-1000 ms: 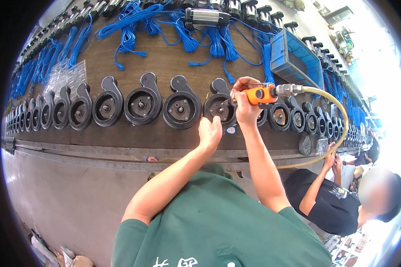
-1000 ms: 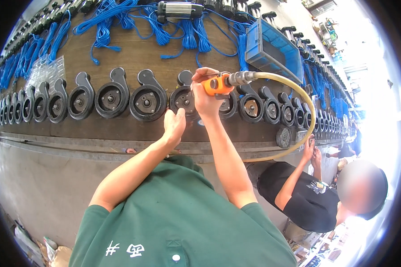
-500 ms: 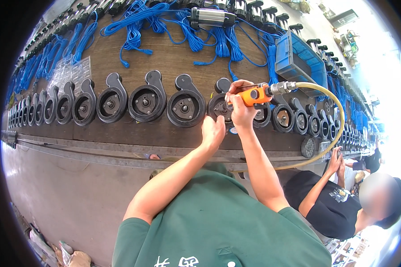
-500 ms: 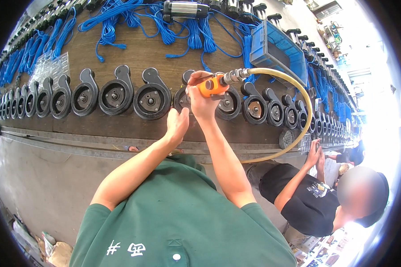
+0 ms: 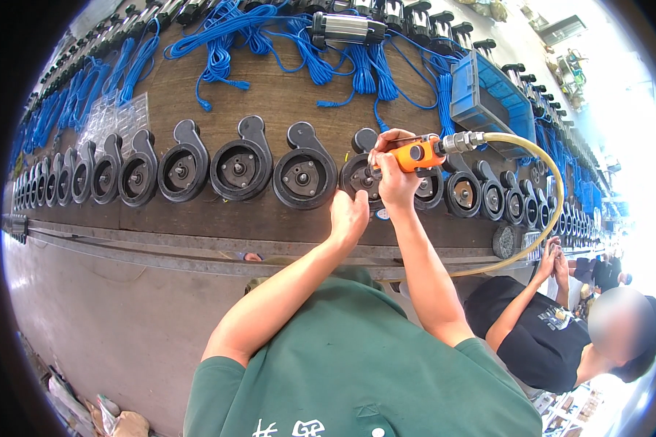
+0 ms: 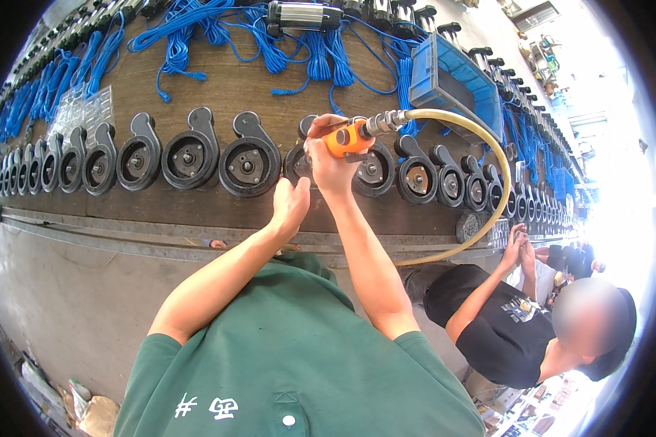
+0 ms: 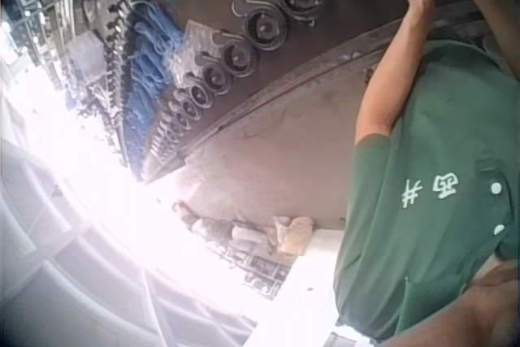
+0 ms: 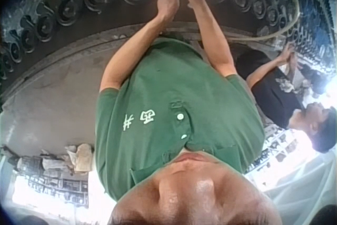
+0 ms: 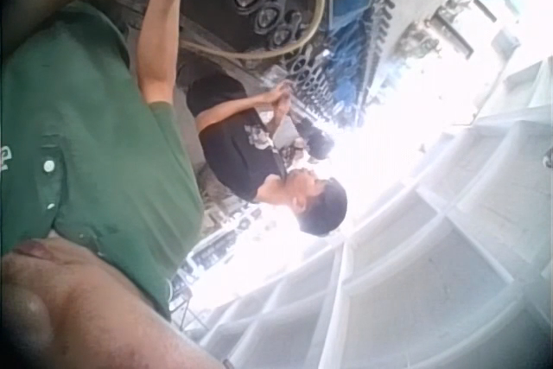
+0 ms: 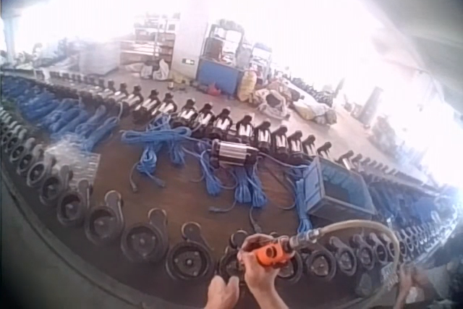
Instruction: The person assembles water pumps by using a pneumatic screwdriver to tighten screws on the pump housings arranged on a workbench.
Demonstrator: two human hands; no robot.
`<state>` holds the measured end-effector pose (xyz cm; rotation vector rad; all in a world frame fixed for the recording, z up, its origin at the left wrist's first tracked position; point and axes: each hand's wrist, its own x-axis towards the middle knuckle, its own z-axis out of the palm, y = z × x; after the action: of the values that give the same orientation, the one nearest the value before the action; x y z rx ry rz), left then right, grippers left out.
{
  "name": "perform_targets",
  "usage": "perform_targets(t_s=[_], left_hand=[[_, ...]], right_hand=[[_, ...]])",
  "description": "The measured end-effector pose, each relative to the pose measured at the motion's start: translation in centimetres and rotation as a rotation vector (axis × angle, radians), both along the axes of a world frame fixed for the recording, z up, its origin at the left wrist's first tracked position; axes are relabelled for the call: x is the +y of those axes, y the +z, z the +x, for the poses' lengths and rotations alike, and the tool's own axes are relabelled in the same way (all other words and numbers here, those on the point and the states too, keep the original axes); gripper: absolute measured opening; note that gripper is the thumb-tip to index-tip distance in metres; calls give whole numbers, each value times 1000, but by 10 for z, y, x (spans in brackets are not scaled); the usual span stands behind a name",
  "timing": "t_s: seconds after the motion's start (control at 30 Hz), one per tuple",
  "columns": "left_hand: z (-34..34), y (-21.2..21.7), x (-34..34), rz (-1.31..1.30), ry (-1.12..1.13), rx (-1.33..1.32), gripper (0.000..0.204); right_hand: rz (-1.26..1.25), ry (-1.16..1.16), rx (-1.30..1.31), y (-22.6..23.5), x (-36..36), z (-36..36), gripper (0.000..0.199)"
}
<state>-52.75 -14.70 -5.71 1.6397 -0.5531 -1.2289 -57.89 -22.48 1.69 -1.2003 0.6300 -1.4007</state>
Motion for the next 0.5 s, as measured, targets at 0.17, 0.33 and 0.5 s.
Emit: perform_targets(t_s=[0.17, 0.33, 0.5], left_hand=[[0, 5, -1, 41, -5, -34, 37], [-2, -3, 0, -17, 34, -2, 44], [-3, -5, 1, -1, 19, -18, 59]], right_hand=[[-44, 35, 46, -5, 0, 0, 26], [-47, 79, 47, -14, 4, 5, 26], [-73, 101, 84, -17, 7, 10, 29]])
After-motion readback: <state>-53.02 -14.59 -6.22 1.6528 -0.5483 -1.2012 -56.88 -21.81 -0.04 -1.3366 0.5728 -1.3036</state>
